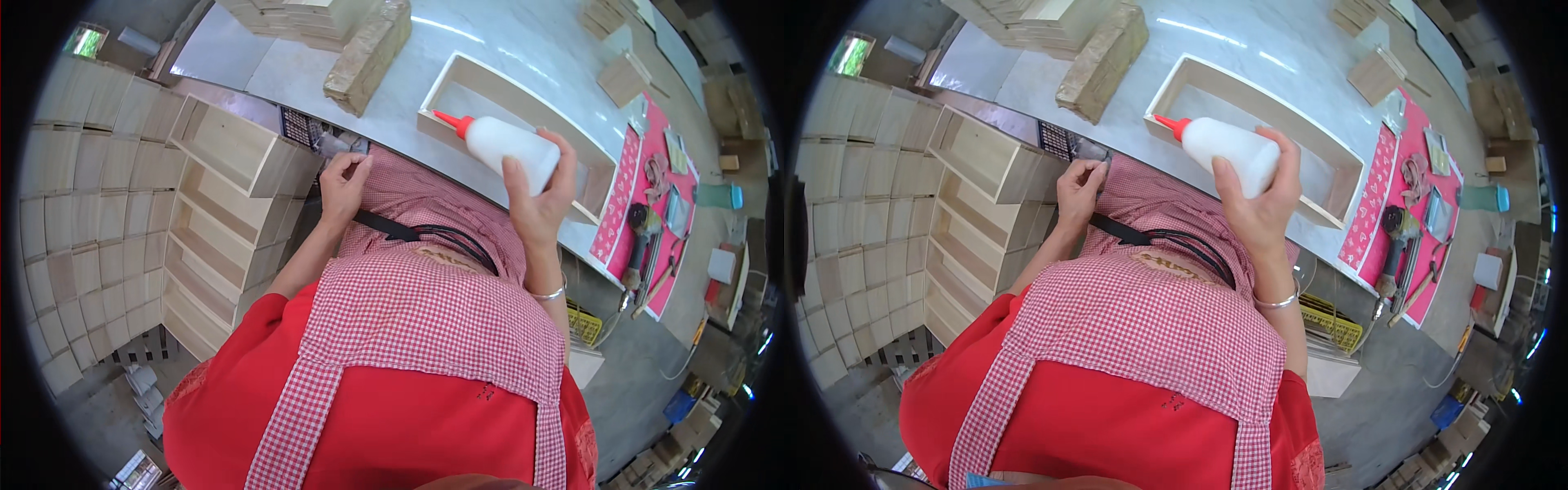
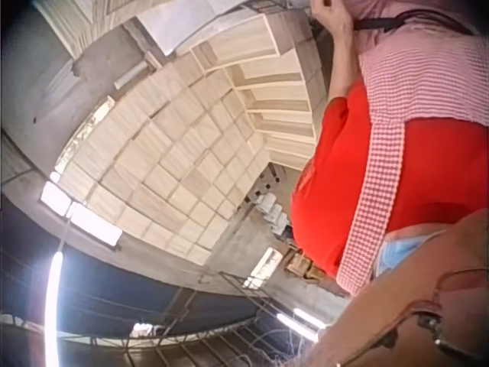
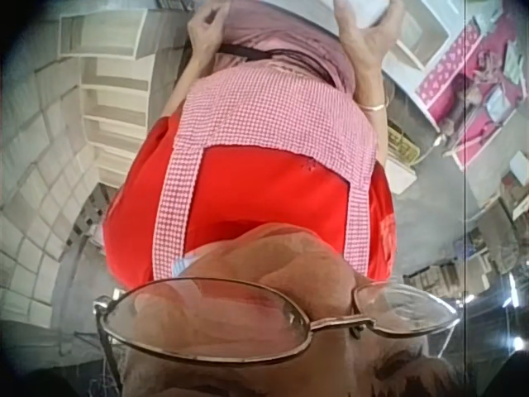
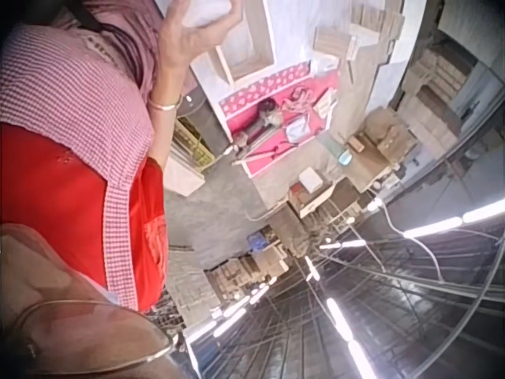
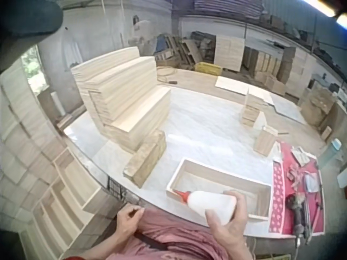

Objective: Assembling wooden boxes by applying wood glue and using a pneumatic nail gun to secure the pieces.

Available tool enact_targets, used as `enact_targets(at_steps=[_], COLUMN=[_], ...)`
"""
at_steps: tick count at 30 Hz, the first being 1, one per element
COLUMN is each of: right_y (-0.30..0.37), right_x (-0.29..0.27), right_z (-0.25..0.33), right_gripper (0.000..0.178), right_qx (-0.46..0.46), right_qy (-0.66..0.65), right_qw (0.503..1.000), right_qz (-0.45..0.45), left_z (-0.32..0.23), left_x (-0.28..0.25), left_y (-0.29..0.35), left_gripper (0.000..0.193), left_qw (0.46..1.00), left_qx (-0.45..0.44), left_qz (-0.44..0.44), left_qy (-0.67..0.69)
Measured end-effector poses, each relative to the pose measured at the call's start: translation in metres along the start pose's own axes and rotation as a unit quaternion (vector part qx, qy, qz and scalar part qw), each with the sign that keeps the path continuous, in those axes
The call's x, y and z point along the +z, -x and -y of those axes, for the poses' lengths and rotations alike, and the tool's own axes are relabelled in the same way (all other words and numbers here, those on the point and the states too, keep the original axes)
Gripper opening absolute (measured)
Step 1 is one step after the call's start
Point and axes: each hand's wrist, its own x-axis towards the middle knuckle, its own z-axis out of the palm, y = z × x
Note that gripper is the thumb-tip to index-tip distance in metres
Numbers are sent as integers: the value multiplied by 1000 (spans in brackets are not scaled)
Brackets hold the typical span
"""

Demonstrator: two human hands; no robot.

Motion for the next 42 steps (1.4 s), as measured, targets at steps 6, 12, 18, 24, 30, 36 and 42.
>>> enact_targets(at_steps=[6,12,18,24,30,36,42], right_y=[-13,-8,4,24,46,60,71], right_x=[20,-2,-38,-84,-124,-154,-177], right_z=[-1,5,2,1,-1,-4,-4], right_gripper=[53,51,50,49,46,48,47], right_qx=[-29,-34,-52,-13,28,46,68], right_qy=[33,71,119,159,177,211,229], right_qw=[998,996,991,987,982,968,956], right_qz=[42,30,-9,-34,-66,-127,-169], left_z=[6,9,2,-9,-5,-10,-14], left_x=[-15,-7,7,20,26,34,37], left_y=[2,-4,-9,-8,-9,-11,-10], left_gripper=[15,18,21,21,22,23,25], left_qw=[999,998,998,998,998,996,995], left_qx=[-50,-57,-47,-39,-30,-38,-32], left_qz=[-2,19,45,43,59,77,93], left_qy=[9,-9,-19,0,-9,0,-27])
